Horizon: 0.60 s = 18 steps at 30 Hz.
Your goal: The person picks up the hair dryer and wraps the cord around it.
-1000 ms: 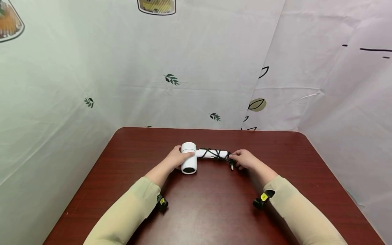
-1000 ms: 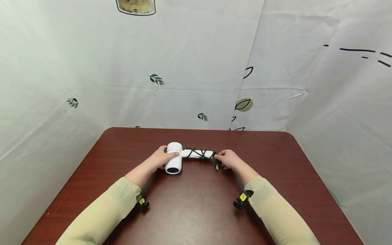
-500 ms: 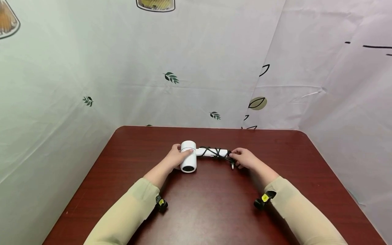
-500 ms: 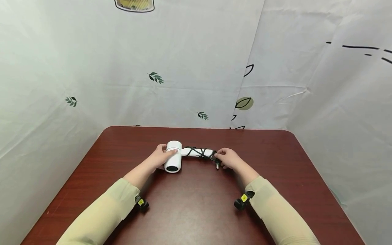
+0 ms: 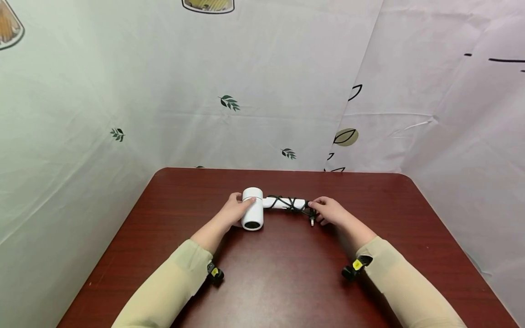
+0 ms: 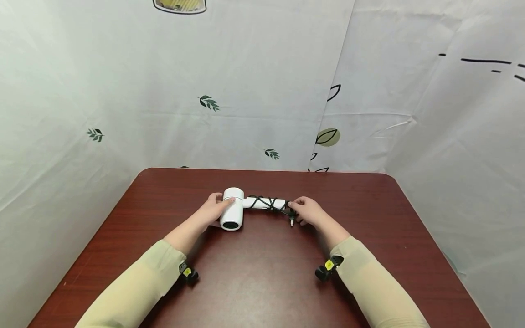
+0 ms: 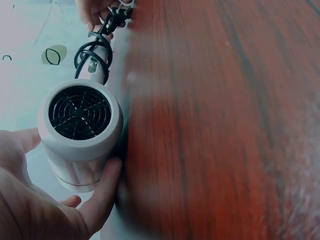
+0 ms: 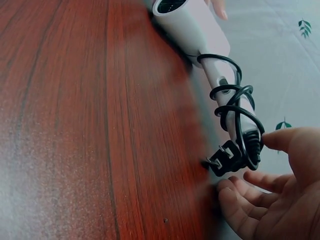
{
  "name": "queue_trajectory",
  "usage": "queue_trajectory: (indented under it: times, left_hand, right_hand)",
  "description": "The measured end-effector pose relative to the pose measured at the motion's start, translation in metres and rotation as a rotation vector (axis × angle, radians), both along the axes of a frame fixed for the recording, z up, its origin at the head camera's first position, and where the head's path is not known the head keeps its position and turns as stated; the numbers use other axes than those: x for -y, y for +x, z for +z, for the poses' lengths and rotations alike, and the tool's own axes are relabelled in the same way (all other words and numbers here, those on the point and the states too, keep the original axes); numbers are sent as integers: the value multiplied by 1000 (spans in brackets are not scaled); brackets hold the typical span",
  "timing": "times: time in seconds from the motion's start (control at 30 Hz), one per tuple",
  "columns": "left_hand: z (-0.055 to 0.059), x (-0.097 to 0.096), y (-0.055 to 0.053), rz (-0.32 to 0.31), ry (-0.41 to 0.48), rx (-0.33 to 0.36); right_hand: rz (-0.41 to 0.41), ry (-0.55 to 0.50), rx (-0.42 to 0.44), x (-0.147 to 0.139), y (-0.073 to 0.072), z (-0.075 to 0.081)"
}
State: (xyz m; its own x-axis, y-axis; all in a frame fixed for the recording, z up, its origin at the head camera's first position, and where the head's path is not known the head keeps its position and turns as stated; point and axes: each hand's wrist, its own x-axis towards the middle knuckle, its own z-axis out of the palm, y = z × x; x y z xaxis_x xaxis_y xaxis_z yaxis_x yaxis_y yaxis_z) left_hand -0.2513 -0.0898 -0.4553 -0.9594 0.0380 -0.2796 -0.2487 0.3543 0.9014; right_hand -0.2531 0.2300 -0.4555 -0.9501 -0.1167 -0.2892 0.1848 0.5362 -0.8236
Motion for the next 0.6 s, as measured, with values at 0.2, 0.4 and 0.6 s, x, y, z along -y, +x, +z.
queue_trajectory:
  times: [0.2, 0.4, 0.6]
  left_hand:
    - [0, 2, 1, 9, 13, 6]
    - [0, 6, 2, 10, 49, 27]
    - [1, 15, 4, 3, 54, 10]
  right_hand:
    - [-16, -4, -5, -1, -1, -1]
    - [-39, 7, -17, -9, 1, -2]
    - [-63, 16, -39, -21, 5, 0]
